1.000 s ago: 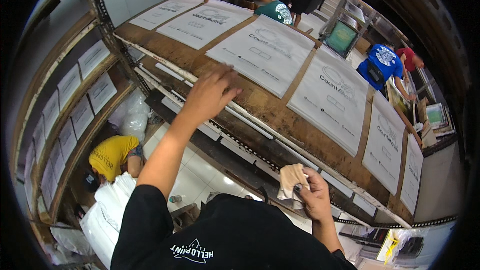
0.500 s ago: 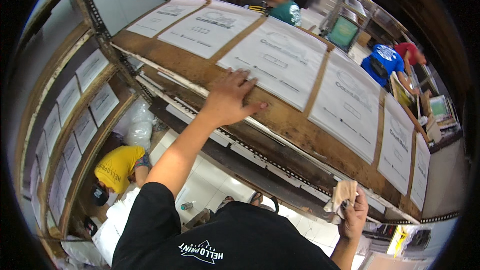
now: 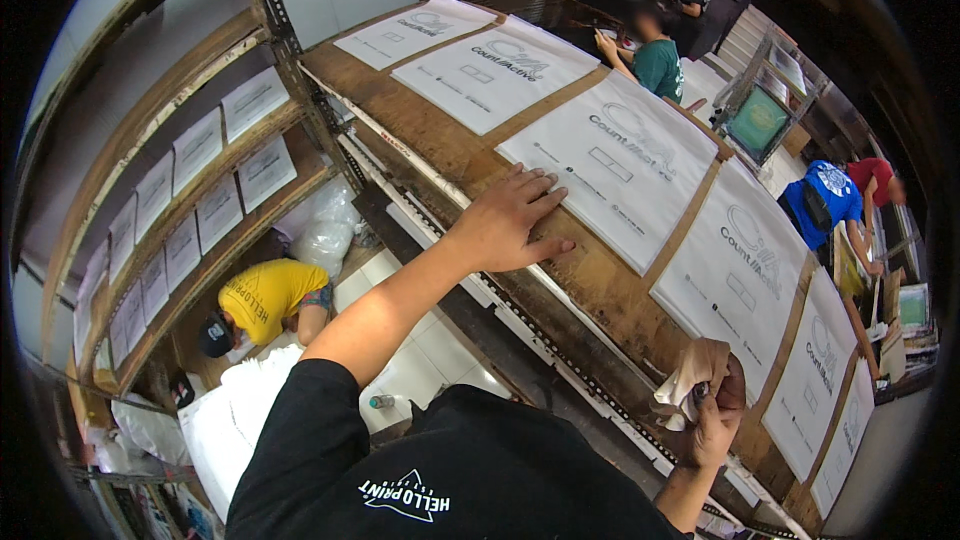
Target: The person cleans a stack of screen-printing films one at a time using a cloth, then places them onto a wooden shelf.
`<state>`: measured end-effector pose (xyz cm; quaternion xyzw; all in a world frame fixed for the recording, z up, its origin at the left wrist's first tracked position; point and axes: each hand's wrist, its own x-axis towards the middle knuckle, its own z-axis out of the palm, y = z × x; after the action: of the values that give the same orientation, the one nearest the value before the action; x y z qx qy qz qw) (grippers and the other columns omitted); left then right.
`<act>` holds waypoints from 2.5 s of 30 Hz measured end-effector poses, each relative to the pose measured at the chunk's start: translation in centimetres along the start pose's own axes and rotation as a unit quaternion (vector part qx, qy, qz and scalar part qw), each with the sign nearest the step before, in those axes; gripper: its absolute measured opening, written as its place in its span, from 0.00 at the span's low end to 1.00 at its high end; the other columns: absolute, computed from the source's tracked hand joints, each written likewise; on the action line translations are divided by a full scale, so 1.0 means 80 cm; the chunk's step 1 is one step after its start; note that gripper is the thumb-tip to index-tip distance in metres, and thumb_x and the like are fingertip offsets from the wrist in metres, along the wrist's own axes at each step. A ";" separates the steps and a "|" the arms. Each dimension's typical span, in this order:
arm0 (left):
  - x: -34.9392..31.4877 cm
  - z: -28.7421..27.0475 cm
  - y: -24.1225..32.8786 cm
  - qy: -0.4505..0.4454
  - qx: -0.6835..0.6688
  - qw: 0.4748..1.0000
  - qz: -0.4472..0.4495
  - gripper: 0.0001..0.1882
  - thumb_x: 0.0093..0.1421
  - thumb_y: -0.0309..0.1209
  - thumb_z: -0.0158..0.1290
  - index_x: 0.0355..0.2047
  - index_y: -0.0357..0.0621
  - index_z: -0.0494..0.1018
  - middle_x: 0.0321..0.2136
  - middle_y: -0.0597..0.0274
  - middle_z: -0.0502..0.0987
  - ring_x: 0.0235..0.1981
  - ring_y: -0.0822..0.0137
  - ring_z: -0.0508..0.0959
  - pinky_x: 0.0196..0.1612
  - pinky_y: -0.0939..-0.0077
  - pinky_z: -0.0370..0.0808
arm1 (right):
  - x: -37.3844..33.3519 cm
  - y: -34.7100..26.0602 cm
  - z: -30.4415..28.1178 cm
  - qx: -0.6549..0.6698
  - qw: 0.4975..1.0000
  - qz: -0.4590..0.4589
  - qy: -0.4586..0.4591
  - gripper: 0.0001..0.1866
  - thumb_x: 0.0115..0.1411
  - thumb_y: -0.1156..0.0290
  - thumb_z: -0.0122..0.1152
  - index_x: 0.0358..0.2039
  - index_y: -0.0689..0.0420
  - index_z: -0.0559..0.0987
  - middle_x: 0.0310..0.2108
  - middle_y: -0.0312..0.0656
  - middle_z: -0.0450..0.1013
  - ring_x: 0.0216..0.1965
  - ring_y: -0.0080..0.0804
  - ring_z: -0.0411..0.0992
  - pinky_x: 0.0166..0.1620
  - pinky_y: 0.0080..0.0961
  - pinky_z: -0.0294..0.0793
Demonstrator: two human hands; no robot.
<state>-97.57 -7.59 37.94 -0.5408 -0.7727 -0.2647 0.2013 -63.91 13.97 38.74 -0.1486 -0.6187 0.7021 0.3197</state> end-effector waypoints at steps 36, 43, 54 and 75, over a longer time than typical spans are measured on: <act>-0.069 -0.054 -0.064 0.042 0.025 0.998 0.045 0.46 0.45 0.69 0.59 0.50 0.41 0.74 0.53 0.48 0.71 0.57 0.46 0.70 0.66 0.42 0.60 | 0.059 -0.041 0.103 -0.278 0.956 -0.067 0.066 0.19 0.61 0.80 0.58 0.54 0.66 0.75 0.53 0.47 0.75 0.57 0.33 0.70 0.61 0.29 0.65; -0.082 -0.040 -0.069 0.032 0.018 0.999 0.008 0.47 0.45 0.70 0.58 0.51 0.39 0.73 0.53 0.45 0.70 0.59 0.46 0.68 0.68 0.42 0.55 | 0.120 -0.044 0.216 -0.441 0.863 -0.180 -0.169 0.20 0.54 0.84 0.56 0.50 0.63 0.76 0.45 0.49 0.76 0.46 0.39 0.76 0.52 0.29 0.72; -0.076 -0.051 -0.061 -0.002 0.016 0.999 0.044 0.47 0.50 0.73 0.49 0.50 0.39 0.75 0.55 0.50 0.72 0.63 0.48 0.65 0.71 0.40 0.48 | 0.207 -0.018 0.315 -0.462 0.803 -0.222 -0.303 0.19 0.59 0.81 0.54 0.52 0.59 0.77 0.44 0.52 0.76 0.46 0.50 0.76 0.51 0.37 0.73; -0.079 -0.043 -0.083 0.037 -0.042 0.996 0.063 0.47 0.40 0.68 0.61 0.50 0.45 0.74 0.51 0.50 0.71 0.59 0.49 0.69 0.68 0.38 0.57 | 0.226 0.017 0.341 -0.531 0.721 -0.239 -0.376 0.12 0.56 0.79 0.55 0.43 0.59 0.75 0.36 0.51 0.69 0.41 0.53 0.72 0.45 0.46 0.72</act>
<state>-101.65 -16.15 35.55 -0.5857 -0.7175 -0.3036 0.2235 -94.32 4.26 46.04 0.1349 -0.9744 0.1570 0.0873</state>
